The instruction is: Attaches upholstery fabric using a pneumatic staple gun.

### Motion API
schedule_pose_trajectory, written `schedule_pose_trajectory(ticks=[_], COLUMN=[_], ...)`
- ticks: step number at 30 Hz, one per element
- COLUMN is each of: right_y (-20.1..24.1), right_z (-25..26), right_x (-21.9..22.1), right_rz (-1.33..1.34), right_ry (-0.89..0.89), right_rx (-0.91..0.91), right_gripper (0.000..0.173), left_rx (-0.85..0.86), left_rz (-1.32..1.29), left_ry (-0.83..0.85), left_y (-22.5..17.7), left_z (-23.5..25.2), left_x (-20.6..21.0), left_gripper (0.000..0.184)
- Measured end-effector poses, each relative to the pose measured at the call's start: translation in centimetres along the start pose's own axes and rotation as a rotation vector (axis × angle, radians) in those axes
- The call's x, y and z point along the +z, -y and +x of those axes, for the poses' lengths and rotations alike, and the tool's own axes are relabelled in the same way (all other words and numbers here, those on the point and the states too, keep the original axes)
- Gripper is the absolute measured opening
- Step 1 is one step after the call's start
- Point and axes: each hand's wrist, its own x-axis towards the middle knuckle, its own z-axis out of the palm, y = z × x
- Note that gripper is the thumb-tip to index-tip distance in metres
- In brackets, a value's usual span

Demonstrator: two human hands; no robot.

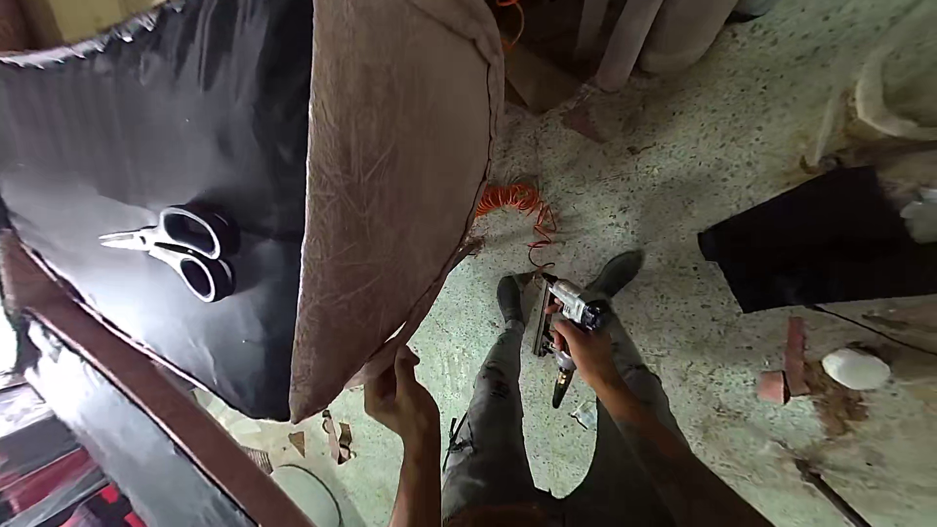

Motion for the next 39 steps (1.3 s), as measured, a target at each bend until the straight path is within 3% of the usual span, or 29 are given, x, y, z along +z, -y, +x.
schedule_pose_trajectory(ticks=[5,9,12,14,21,26,32,33,37,39], right_y=[-0.2,1.3,3.7,5.3,8.7,8.7,8.3,8.2,7.7,7.6], right_z=[-3.6,-6.0,-7.8,-9.0,-10.5,-10.4,-10.9,-10.9,-10.7,-10.9], right_x=[4.1,6.4,8.1,9.3,12.2,13.0,12.9,12.8,12.7,12.9], right_rz=[0.112,0.234,0.331,0.393,0.465,0.437,0.450,0.449,0.473,0.501], right_ry=[0.044,0.205,0.353,0.429,0.669,0.711,0.684,0.689,0.720,0.718], right_rx=[0.027,0.027,0.047,0.041,-0.029,0.019,0.031,0.028,0.044,0.059], right_gripper=[0.028,0.028,0.028,0.026,0.020,0.015,0.015,0.016,0.019,0.019], left_rx=[0.147,0.368,0.524,0.543,0.675,0.658,0.509,0.467,0.217,0.076], left_rz=[0.003,0.160,0.444,0.548,0.403,0.349,0.332,0.336,0.236,0.235], left_ry=[-0.035,0.026,0.036,-0.015,-0.045,-0.077,-0.172,-0.190,-0.231,-0.169], left_y=[-0.9,0.6,1.3,0.5,1.9,1.6,0.9,1.0,1.5,1.6], left_z=[0.2,0.3,1.2,1.6,3.2,3.1,2.1,2.1,2.6,2.9], left_x=[-1.1,-3.6,-5.8,-5.7,-5.7,-5.2,-4.0,-3.9,-3.3,-3.6], left_gripper=[0.012,0.008,0.008,0.006,0.002,0.005,0.004,0.002,0.025,0.021])
